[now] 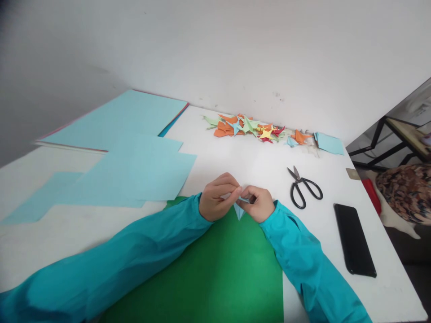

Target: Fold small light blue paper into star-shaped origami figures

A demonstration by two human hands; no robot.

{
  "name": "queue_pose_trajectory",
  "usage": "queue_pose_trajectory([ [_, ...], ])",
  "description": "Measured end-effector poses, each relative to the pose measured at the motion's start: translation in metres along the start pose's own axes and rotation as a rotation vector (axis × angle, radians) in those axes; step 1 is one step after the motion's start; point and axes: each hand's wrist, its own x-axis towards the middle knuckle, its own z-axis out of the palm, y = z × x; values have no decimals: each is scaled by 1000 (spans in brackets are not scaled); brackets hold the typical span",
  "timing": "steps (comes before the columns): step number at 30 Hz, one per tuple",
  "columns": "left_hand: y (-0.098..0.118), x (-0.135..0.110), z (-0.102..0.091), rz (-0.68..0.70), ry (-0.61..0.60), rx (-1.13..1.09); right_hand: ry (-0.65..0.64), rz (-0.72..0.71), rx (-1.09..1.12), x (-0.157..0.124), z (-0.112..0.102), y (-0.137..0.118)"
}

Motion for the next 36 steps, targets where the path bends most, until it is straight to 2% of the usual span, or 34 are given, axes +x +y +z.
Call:
queue_pose_trajectory([
  [5, -2, -2, -3, -158, 4, -65, 34, 59, 104, 2, -2, -1],
  [9, -1, -2, -4, -138, -79, -91, 36, 95, 251, 4, -4, -6],
  [12, -3, -3, -1, -116, -72, -63, 33, 110, 335, 5, -5, -9],
  [19, -9, -5, 3, -168, -44, -49, 56, 66, 226, 4, -4, -10],
  [25, -6, -2, 0, -194, -63, -55, -19, 41, 98, 1, -3, -6],
  [32, -3, -1, -4, -199, -96, -197, -10, 115, 170, 1, -3, -6],
  [36, -2, -1, -3, -173, -125, -183, 7, 71, 258, 3, -4, -10],
])
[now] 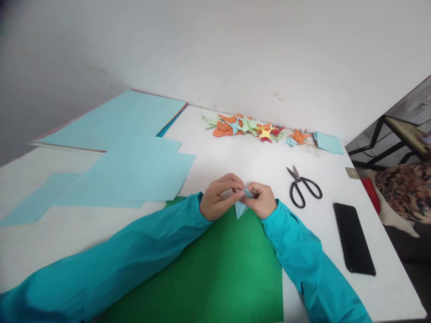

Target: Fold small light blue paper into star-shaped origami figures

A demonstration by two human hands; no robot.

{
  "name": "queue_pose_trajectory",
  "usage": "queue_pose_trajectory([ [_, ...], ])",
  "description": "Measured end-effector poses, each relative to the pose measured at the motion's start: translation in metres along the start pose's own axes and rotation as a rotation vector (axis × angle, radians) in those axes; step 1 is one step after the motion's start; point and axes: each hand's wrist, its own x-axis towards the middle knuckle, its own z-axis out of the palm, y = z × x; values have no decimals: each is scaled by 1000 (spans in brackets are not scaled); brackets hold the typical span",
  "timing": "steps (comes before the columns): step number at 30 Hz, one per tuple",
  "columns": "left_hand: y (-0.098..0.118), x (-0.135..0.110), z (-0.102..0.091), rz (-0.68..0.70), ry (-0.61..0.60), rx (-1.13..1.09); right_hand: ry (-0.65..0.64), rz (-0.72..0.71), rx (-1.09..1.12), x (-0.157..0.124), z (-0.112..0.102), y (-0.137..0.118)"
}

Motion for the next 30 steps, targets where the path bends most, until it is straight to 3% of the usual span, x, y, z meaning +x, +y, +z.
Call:
queue_pose_trajectory([
  [6, -2, 1, 2, -81, 19, 36, -24, 18, -30, -1, 0, 3],
  [16, -1, 1, 1, -266, -22, -159, 138, 29, 118, 1, -2, -6],
  [23, -5, 0, 6, -373, 39, -230, 145, 39, 137, 1, -3, -1],
  [27, -9, 1, 6, -448, 123, -307, 186, -47, 188, 5, -9, 11],
  [30, -10, 3, 6, -501, 193, -347, 180, -27, 225, 6, -11, 14],
])
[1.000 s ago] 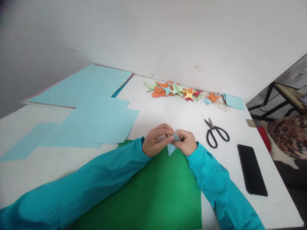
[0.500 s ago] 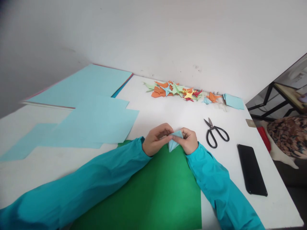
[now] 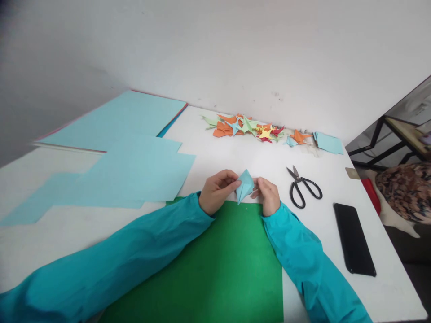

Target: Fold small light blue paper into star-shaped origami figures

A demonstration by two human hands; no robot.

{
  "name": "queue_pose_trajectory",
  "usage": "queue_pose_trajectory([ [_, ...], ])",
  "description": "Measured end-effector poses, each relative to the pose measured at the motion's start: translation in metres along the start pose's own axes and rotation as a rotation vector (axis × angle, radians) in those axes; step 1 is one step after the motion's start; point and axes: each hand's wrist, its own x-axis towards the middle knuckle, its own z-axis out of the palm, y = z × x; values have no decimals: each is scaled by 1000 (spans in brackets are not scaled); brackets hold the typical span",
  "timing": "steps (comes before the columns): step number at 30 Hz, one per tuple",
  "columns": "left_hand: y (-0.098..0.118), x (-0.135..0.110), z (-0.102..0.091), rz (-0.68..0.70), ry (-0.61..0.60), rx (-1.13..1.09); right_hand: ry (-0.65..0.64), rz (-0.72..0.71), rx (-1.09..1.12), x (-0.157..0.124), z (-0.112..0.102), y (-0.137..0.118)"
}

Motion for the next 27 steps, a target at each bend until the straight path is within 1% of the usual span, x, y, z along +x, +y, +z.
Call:
queue_pose_trajectory([
  [3, 1, 1, 0, -24, 33, -9, -7, 17, -11, -1, 1, -3],
  [8, 0, 1, -1, -22, 45, 4, -8, 53, -73, -2, 3, -6],
  [11, -3, 2, -1, -15, 21, -3, -3, 70, -113, -2, 3, -6],
  [15, -4, 2, 1, 3, -48, -35, -10, 83, -162, -3, 5, -8],
  [17, -4, 2, 1, 5, -64, -36, -10, 76, -176, -4, 5, -9],
  [27, -2, 2, 0, -22, -30, -27, 32, 45, -199, -4, 9, -7],
])
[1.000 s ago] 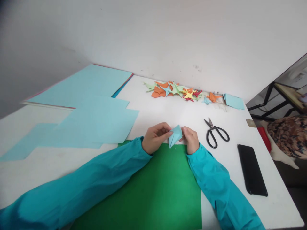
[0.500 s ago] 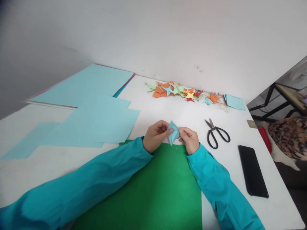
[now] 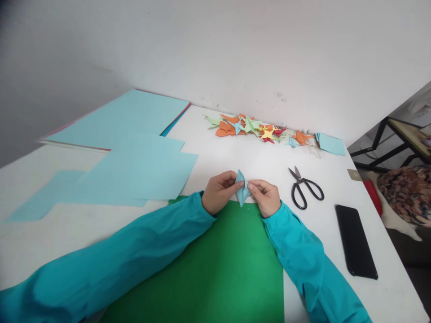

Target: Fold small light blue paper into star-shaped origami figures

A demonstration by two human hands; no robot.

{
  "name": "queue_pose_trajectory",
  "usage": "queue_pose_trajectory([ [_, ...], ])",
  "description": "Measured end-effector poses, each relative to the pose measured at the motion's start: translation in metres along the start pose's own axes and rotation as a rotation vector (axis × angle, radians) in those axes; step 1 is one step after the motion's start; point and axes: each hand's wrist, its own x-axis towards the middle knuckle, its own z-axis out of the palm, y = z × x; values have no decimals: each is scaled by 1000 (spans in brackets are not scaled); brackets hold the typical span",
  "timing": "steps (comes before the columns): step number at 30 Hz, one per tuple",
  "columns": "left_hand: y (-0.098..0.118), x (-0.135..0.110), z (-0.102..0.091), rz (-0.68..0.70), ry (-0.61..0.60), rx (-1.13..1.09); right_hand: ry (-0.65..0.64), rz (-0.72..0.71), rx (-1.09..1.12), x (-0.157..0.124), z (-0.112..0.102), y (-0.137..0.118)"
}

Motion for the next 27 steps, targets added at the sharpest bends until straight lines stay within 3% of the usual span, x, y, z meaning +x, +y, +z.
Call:
queue_pose_trajectory([
  [11, 2, 0, 0, -4, 37, 47, -46, 41, 67, -1, 1, 2],
  [16, 6, -1, 0, 8, 55, 94, -45, -4, 90, -1, 2, 3],
  [23, 5, -3, -2, 63, -81, 71, -19, 3, 50, -1, 1, 2],
  [27, 0, -2, -1, 89, -68, 127, -59, 40, 91, -1, 1, 1],
])
